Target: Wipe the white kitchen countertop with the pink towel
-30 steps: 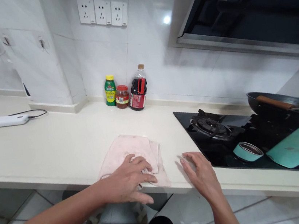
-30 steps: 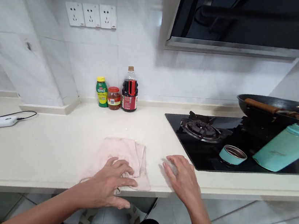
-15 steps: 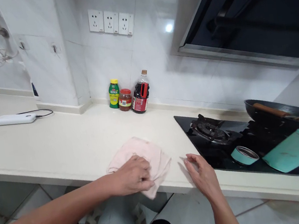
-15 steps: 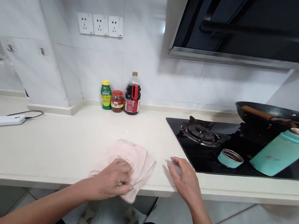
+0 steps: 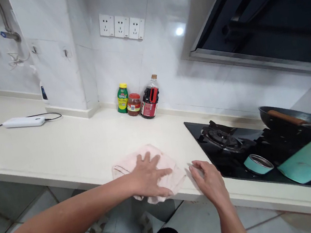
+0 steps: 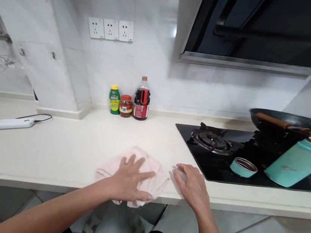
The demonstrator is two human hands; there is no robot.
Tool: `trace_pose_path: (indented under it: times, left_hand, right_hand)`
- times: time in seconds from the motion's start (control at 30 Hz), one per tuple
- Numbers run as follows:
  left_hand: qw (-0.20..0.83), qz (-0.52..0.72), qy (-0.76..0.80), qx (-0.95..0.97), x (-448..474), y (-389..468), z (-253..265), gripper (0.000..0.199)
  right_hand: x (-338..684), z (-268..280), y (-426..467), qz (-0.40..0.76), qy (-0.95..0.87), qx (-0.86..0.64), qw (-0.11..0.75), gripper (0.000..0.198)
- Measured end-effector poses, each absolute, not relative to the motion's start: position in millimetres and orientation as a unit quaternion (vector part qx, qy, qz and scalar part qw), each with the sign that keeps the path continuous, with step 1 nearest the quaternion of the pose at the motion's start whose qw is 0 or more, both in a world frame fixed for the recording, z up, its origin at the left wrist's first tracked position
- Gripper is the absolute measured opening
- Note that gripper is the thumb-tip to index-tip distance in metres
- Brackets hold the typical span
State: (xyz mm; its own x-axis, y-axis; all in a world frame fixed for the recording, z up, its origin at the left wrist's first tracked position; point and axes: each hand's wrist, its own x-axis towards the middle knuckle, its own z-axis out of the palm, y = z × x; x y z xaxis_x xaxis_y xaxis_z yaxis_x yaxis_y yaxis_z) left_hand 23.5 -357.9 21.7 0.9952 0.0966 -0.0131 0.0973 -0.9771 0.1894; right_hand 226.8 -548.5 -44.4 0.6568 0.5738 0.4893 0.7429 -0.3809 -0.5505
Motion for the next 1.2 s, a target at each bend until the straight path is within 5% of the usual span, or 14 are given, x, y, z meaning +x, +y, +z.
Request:
trace_pose_path:
  times: [0.23,0.5,0.73,0.9,1.2]
  left_hand:
    - [-0.059,0.159,-0.122,0.978,56.9,-427.1,-2.6,0.04]
    - [-0.086,0.232,-0.144,0.958,25.5,-409.5,-14.0,0.029]
    - [-0.075,0.212,-0.041,0.973,-55.7,-336.6,-15.6,0.049]
    - [-0.084,0.246,0.034,0.965,-125.8,-270.9,-19.8,0.031]
    - [-0.091,0.25,0.267,0.926,-246.4,-172.8,-8.8,0.045]
  right_hand:
    - [238.4,-45.7,-555.7,-0.051,-0.343,-0.816,0.462,0.058]
    - [243.7,-46.1,-563.7,-0.015,-0.355,-0.825,0.438,0.062]
    - [252.8,-56.3,-569.0,-0.023,-0.389,-0.838,0.381,0.057]
    - [260.7,-63.5,-567.9,-0.045,-0.414,-0.839,0.351,0.053]
    - [259.6,-70.1,-566.8,-0.098,-0.416,-0.855,0.293,0.058]
